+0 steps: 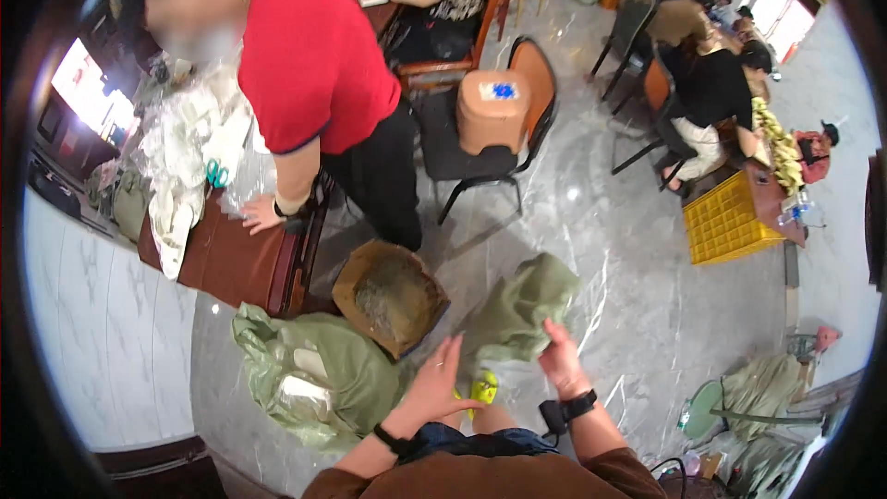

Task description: The recorder gathers white slippers and sandals from bins and bags, then organizes them on a table for inspection and final packaging into plastic bags.

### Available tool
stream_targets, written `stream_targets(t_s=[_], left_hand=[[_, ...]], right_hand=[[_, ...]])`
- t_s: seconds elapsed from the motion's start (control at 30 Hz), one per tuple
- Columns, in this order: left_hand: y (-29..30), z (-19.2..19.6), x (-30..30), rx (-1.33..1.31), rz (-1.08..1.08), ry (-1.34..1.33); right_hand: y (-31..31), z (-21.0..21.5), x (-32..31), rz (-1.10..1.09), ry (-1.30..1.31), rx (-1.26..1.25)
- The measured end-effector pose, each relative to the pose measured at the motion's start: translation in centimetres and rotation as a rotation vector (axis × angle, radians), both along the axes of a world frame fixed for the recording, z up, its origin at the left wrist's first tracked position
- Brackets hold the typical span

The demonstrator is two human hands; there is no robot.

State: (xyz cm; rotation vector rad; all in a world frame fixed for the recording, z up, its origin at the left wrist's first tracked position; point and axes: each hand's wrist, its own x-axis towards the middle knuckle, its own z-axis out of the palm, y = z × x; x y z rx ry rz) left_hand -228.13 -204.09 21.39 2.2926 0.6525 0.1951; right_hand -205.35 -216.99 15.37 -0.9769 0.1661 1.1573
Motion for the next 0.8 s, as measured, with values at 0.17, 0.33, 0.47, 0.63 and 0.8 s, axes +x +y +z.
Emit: stream_targets(t_s=[0.17, 0.33, 0.47, 0.63, 0.8], left_hand=[[-1.0, 2.8, 9.8, -0.01, -0.028, -0.26], [0.8, 5.8, 13.4, -0.318, -0.01, -0.569], [0.1, 6.8, 16.8, -0.495, -0.146, -0.57], [-3.6, 8.4, 19.8, -0.77, -0.435, -0.455], [-7.0, 10.4, 22.8, -1.35, -0.74, -0.211]], right_hand=[[-0.6, 13.3, -2.7, 0.223, -0.31, 0.152], [-7.0, 15.3, 2.4, -0.044, -0.842, -0.148], [-15.0, 8.7, 5.5, -0.222, -0.608, -0.462], [-18.4, 2.3, 7.9, -0.204, -0.155, -0.298], [-14.4, 1.1, 14.2, -0.214, -0.057, -0.01]])
